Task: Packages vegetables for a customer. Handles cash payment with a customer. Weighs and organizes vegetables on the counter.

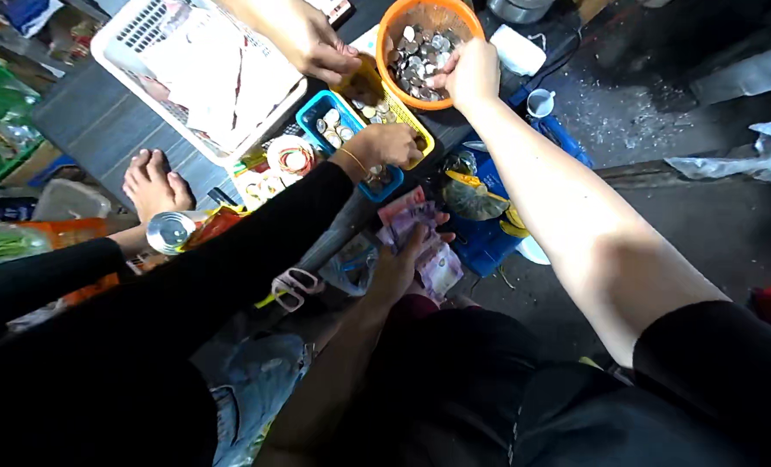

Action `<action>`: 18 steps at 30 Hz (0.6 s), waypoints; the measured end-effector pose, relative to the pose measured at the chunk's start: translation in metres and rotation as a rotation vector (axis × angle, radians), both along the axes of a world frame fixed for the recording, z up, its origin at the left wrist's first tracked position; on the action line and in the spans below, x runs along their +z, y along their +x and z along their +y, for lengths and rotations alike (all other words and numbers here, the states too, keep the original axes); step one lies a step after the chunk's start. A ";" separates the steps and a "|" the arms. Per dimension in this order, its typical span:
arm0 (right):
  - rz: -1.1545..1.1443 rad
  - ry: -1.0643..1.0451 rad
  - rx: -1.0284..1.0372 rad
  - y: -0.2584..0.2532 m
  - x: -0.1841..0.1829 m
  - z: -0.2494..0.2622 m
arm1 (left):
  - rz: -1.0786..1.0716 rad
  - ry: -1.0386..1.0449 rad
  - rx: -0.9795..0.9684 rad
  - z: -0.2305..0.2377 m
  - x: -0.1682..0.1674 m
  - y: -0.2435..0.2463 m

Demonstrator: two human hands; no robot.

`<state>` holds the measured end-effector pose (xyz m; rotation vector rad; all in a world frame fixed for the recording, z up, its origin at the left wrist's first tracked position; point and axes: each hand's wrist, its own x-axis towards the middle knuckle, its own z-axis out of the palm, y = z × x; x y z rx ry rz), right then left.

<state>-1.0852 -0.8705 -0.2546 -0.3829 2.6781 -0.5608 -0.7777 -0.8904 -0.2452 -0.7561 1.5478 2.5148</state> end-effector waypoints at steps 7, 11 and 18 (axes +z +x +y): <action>0.065 -0.740 -0.145 0.070 0.019 0.116 | 0.196 0.093 -0.079 0.050 0.000 -0.011; -0.065 -1.035 -0.246 0.203 0.027 0.258 | 0.175 -0.070 -0.244 0.108 0.015 0.010; -0.111 -0.824 -0.760 0.512 0.048 0.486 | 0.264 -0.333 -0.733 0.287 0.038 0.120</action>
